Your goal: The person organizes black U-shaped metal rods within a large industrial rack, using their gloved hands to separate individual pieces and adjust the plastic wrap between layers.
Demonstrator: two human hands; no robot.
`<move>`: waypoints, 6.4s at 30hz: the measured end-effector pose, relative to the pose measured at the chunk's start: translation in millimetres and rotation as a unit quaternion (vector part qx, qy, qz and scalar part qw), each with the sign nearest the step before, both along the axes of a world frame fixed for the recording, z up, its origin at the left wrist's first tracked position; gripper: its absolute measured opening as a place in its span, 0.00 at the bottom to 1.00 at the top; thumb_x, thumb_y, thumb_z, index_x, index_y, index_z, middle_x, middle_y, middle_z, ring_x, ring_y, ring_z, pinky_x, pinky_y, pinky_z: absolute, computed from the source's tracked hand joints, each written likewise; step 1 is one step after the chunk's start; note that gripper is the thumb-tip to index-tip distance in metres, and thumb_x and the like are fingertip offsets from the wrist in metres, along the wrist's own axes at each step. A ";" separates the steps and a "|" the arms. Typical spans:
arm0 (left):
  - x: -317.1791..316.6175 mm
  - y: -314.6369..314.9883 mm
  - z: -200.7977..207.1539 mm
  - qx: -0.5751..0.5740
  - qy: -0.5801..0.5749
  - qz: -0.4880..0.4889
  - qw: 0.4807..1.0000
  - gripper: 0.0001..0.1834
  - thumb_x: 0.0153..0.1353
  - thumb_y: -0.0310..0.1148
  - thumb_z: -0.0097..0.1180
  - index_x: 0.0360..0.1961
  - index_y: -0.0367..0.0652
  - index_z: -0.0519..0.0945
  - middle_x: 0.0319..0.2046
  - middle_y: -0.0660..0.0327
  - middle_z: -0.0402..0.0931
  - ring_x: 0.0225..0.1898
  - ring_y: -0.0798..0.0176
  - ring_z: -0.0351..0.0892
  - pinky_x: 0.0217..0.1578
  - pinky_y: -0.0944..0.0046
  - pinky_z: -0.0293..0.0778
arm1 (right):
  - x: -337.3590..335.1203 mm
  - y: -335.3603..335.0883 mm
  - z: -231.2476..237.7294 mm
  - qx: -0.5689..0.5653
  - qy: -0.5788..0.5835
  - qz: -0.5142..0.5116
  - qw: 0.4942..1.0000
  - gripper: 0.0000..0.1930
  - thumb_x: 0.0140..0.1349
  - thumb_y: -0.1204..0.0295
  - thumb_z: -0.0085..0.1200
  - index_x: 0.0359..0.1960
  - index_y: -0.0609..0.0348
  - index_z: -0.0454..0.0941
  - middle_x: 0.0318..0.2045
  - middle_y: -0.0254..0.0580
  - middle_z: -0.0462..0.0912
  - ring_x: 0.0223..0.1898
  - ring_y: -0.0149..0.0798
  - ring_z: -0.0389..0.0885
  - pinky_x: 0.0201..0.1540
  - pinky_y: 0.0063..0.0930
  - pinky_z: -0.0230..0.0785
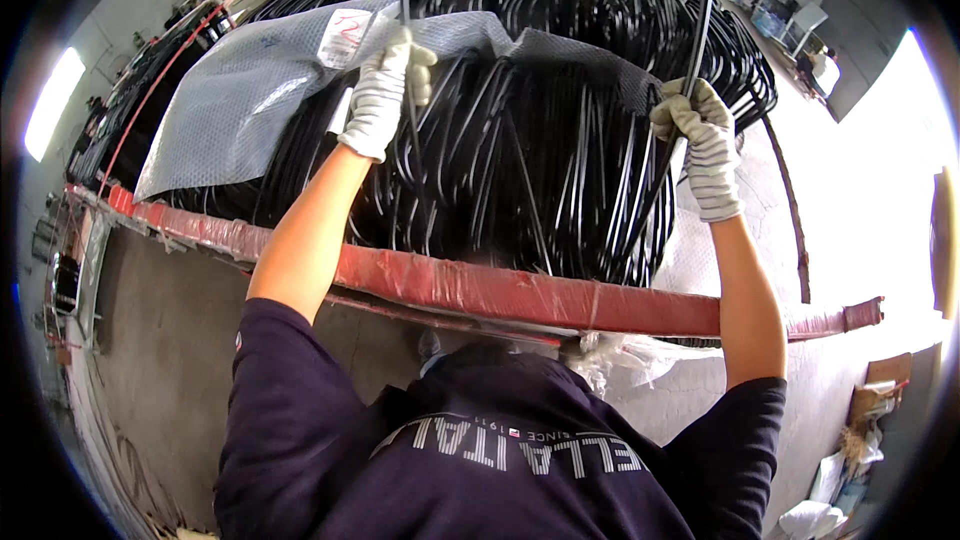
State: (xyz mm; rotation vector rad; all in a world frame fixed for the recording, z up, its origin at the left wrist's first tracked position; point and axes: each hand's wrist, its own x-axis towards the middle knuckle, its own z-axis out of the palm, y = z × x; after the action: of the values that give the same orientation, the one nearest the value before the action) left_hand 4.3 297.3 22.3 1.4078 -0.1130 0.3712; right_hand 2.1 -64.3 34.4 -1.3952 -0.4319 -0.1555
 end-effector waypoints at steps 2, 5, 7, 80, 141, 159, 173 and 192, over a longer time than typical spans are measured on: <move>-0.9 -2.0 1.3 -0.012 0.000 -0.006 1.000 0.25 0.59 0.56 0.44 0.21 0.44 0.74 0.08 0.71 0.61 0.07 0.75 0.58 0.08 0.74 0.58 | -1.5 6.1 -1.3 0.002 0.015 -0.010 1.000 0.06 0.60 0.70 0.51 0.35 0.58 0.73 0.22 0.37 0.79 0.19 0.26 0.76 0.23 0.18 0.71; -3.8 -1.8 6.6 -0.082 0.012 -0.072 0.994 0.27 0.57 0.60 0.44 0.20 0.46 0.72 0.06 0.72 0.57 0.05 0.77 0.51 0.06 0.75 0.51 | -0.6 8.5 -2.4 -0.008 0.028 -0.018 0.999 0.07 0.61 0.68 0.49 0.33 0.58 0.73 0.20 0.36 0.79 0.19 0.26 0.75 0.22 0.17 0.69; -1.5 2.7 7.6 -0.103 -0.015 -0.084 0.991 0.28 0.59 0.59 0.42 0.20 0.44 0.74 0.05 0.72 0.56 0.04 0.76 0.52 0.04 0.73 0.53 | -7.3 12.4 4.8 -0.007 0.027 -0.044 0.999 0.07 0.62 0.67 0.48 0.33 0.58 0.73 0.18 0.34 0.77 0.17 0.25 0.73 0.20 0.17 0.67; -25.6 -24.7 30.6 0.009 0.021 0.100 0.995 0.14 0.60 0.45 0.50 0.26 0.47 0.72 0.11 0.71 0.63 0.09 0.78 0.58 0.09 0.77 0.56 | -3.7 15.7 -16.6 -0.048 0.060 -0.187 0.979 0.17 0.56 0.55 0.54 0.20 0.54 0.72 0.12 0.24 0.67 0.08 0.19 0.56 0.10 0.16 0.45; -10.9 1.1 18.7 -0.087 0.035 0.040 0.995 0.19 0.61 0.47 0.47 0.24 0.43 0.73 0.07 0.73 0.59 0.03 0.76 0.54 0.03 0.76 0.52 | 1.4 23.7 -18.3 -0.033 0.123 -0.114 0.985 0.28 0.59 0.43 0.41 0.19 0.58 0.68 0.04 0.28 0.56 0.04 0.24 0.50 0.07 0.19 0.44; -9.3 9.2 17.7 -0.069 0.014 0.034 0.997 0.17 0.61 0.47 0.47 0.24 0.45 0.74 0.08 0.74 0.61 0.04 0.78 0.55 0.04 0.77 0.52 | 3.9 26.7 -20.4 -0.039 0.091 -0.117 0.988 0.26 0.60 0.47 0.44 0.19 0.58 0.70 0.05 0.27 0.57 0.05 0.23 0.51 0.07 0.19 0.42; -9.3 7.0 15.9 -0.064 0.015 0.025 0.998 0.15 0.61 0.43 0.50 0.25 0.42 0.74 0.08 0.73 0.61 0.05 0.78 0.57 0.03 0.76 0.53 | 6.7 20.9 -20.5 -0.042 0.130 -0.146 0.980 0.22 0.60 0.52 0.48 0.17 0.57 0.70 0.05 0.29 0.61 0.04 0.24 0.53 0.07 0.19 0.45; -12.7 16.3 34.1 -0.141 0.045 -0.014 0.989 0.12 0.63 0.39 0.46 0.29 0.42 0.72 0.09 0.80 0.56 0.05 0.83 0.52 0.05 0.79 0.49 | 11.4 15.3 -26.2 -0.064 0.101 -0.164 0.979 0.20 0.58 0.54 0.51 0.18 0.55 0.70 0.06 0.25 0.60 0.05 0.22 0.52 0.08 0.18 0.43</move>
State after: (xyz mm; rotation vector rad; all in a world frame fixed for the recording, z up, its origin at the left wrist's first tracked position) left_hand -8.4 313.6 56.4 1.1405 -0.0055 0.2886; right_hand 13.5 -49.0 8.2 -1.5864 -0.0403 -0.2556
